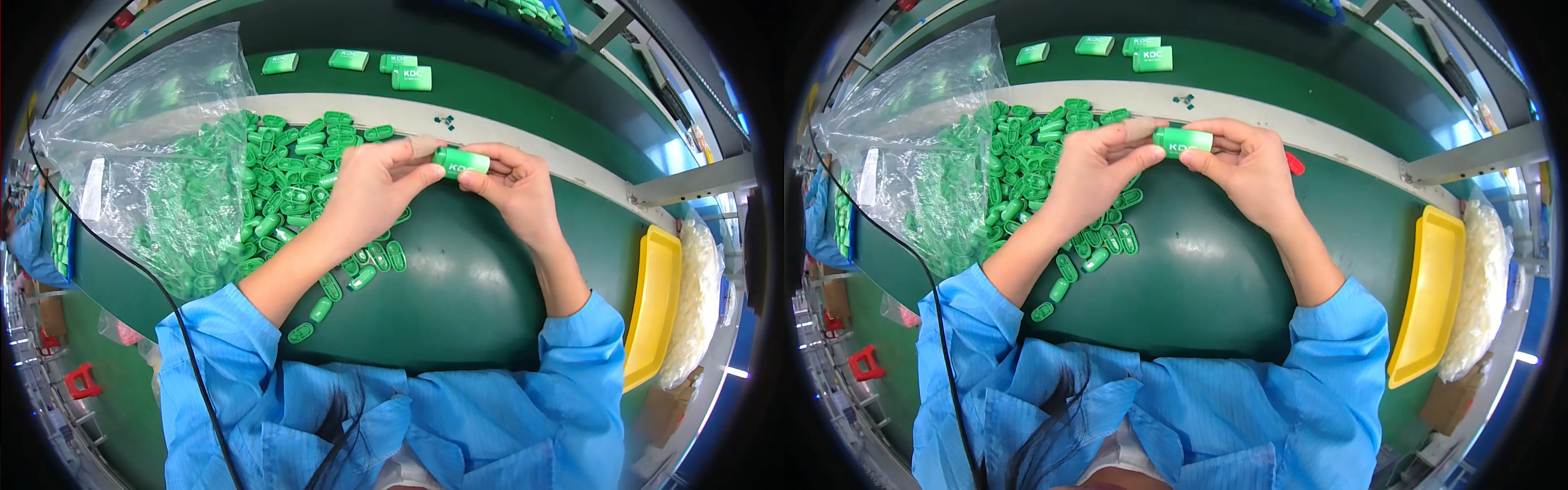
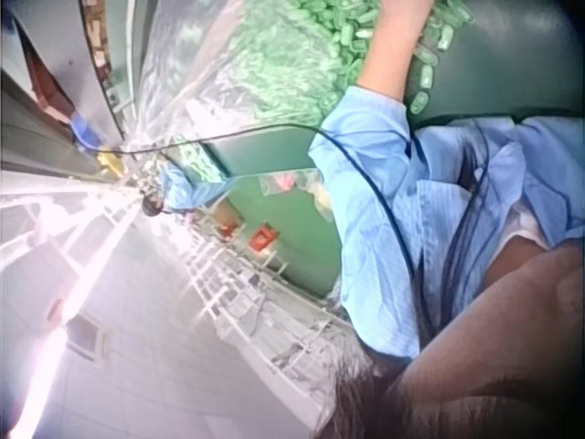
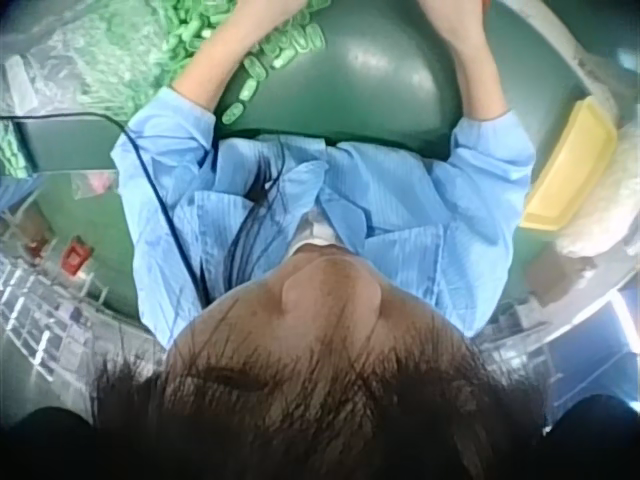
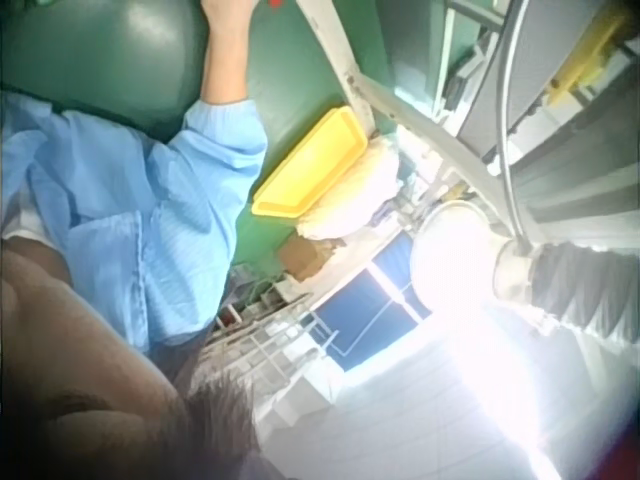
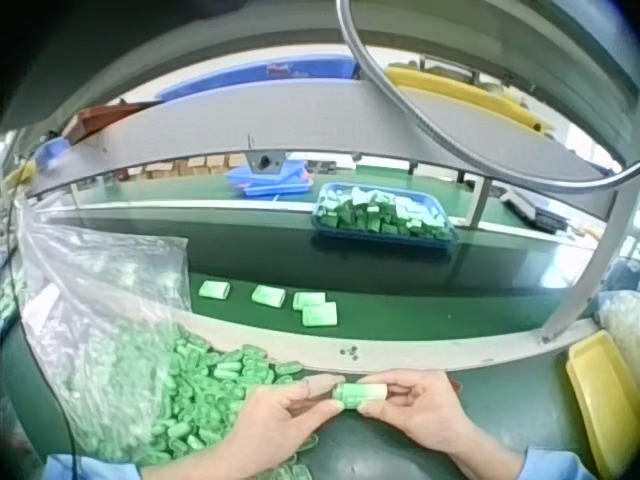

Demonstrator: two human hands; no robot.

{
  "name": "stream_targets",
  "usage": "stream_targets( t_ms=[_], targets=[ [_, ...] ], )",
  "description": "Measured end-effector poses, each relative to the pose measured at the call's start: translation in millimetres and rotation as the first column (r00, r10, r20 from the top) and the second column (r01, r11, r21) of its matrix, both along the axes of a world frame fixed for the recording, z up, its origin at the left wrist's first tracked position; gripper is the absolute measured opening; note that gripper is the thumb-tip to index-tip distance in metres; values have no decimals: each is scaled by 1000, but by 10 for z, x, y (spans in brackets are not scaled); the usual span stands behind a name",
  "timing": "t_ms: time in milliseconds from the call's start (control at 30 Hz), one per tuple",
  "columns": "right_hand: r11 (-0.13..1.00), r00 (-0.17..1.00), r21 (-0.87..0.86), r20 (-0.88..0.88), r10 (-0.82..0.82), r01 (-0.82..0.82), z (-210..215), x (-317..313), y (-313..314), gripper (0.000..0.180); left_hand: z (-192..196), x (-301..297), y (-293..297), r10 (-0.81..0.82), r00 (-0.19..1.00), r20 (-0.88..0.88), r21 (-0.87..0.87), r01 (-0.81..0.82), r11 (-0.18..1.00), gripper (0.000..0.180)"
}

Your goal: The person assembles green plastic capsule components by hand on a factory workbench. They pick up a cylindrical body and a cap, fit them together, and place the finished unit on the table. The person periodically empties a blue bin of completed units onto the workspace to continue the process.

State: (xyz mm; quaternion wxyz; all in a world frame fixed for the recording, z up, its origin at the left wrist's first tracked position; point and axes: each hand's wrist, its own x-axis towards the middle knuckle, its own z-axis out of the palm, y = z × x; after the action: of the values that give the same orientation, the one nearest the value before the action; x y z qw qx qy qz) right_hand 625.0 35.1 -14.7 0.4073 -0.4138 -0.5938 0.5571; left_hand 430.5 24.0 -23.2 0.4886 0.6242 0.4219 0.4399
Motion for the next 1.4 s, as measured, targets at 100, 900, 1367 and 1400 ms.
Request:
stream_targets(
  t_ms=[100, 900, 1367, 1400],
  targets=[
    [1000, 1000, -16, -10, -11, 11, -50, -23, 1, 27, -49, 62, -62, 77, 990, -117, 116, -64, 991, 34],
    [889, 838, 332, 343, -425, 315, -283, 155, 1473, 33, -75, 90, -44, 194, 950, -244, 443, -68, 894, 67],
    [805, 502, -305, -655, -565, 508, -507, 907, 3150, 23, 75, 9, -38, 176, 957, -231, 464, -51, 884, 38],
    [825, 513, -309, -664, -544, 474, -496, 960, 3183, 24, 89, 8, -23, 177, 955, -236, 470, -47, 881, 37]
  ],
)
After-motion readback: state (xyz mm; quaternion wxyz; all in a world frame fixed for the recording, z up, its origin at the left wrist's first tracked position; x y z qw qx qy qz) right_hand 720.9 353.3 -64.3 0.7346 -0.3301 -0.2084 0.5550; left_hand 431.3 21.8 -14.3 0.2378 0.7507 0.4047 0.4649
